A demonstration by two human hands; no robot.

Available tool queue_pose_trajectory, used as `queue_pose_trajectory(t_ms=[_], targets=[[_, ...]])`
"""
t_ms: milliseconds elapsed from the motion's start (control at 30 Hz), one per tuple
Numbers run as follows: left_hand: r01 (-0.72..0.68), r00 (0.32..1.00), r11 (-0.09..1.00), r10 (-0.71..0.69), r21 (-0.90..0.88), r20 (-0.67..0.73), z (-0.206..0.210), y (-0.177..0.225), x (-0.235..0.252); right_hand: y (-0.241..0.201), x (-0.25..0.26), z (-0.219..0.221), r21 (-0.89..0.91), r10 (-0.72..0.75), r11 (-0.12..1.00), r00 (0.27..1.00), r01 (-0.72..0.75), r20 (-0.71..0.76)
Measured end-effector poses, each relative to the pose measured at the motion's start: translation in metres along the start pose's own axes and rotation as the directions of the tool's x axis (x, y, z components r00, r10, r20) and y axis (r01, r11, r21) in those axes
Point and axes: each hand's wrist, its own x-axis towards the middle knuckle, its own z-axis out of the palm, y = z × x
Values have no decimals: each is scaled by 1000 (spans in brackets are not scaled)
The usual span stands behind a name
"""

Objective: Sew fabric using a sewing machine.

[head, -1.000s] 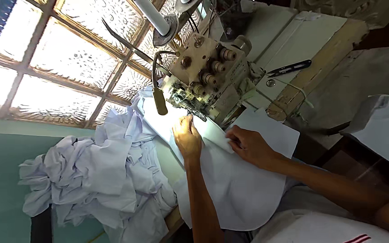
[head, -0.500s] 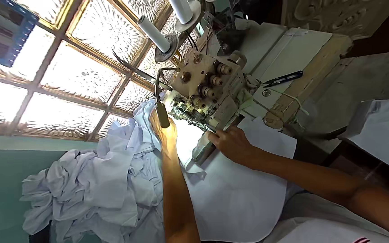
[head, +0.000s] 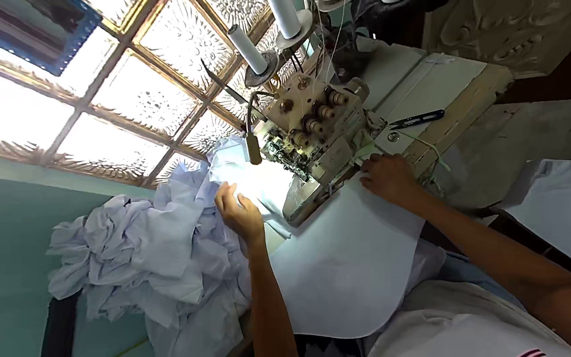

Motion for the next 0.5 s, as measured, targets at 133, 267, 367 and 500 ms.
queue_pose_trajectory(t_ms=[133,267,367,500], targets=[[283,959,943,-276,-176,64,-46,1,-83,-12,12,-8,-124,16,992,994,-2,112],[538,838,803,-477,-258,263,-71,-5,-142,-15,12,-3,-219,-59,973,996,73,71],[522,835,836,-458,-172,305,-78,-10,-158,2,8,6,-210,-175,967,975,144,-140],[552,774,832,-490,-48,401,-84,-11,-144,18,-22,1,-200,-252,960,916,196,-311]])
